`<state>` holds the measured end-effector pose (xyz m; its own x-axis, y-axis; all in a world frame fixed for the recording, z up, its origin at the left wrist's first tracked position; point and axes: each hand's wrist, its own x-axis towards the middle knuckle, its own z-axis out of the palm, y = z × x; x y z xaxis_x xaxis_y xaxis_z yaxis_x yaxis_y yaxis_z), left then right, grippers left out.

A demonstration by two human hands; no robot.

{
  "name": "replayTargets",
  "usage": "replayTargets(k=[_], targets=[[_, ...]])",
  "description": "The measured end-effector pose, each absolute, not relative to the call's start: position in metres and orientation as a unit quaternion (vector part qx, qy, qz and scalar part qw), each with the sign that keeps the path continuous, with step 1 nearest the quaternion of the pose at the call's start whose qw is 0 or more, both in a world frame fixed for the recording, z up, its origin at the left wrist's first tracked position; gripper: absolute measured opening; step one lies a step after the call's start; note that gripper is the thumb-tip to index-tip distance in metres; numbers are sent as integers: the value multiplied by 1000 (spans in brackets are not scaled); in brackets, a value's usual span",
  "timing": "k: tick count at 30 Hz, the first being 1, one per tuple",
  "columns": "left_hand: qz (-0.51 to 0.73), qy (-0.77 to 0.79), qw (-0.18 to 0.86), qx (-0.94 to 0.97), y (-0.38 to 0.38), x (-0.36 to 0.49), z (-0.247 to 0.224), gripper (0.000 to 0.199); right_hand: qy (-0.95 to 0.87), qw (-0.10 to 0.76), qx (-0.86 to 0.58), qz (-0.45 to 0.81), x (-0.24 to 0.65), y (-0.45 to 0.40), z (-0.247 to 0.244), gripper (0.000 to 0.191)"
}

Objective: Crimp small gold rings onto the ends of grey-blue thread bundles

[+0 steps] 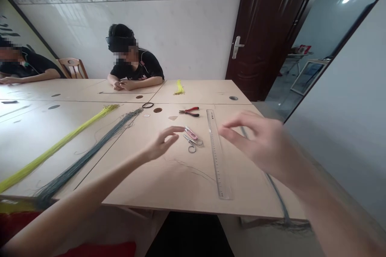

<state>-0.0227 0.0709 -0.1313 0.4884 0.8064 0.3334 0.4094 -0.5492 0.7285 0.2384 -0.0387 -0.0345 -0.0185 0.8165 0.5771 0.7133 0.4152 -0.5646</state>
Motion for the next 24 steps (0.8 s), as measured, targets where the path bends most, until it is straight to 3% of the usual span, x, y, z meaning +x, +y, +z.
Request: replayTargets(k=[4, 10, 17, 24], targets=[[422, 291, 407, 756, 54, 28, -116, 37, -737, 396, -504, 213, 203, 21, -40, 22], [484, 289, 510, 649, 70, 32, -136, 35, -688, 415, -475, 358, 186, 64, -98, 26], [469, 320, 566, 598, 76, 19, -157, 24, -624, 401, -469, 481, 181, 74, -146, 26], [454, 322, 590, 585, 78, 22, -170, 20, -561, 402, -481, 541, 180, 70, -156, 26]])
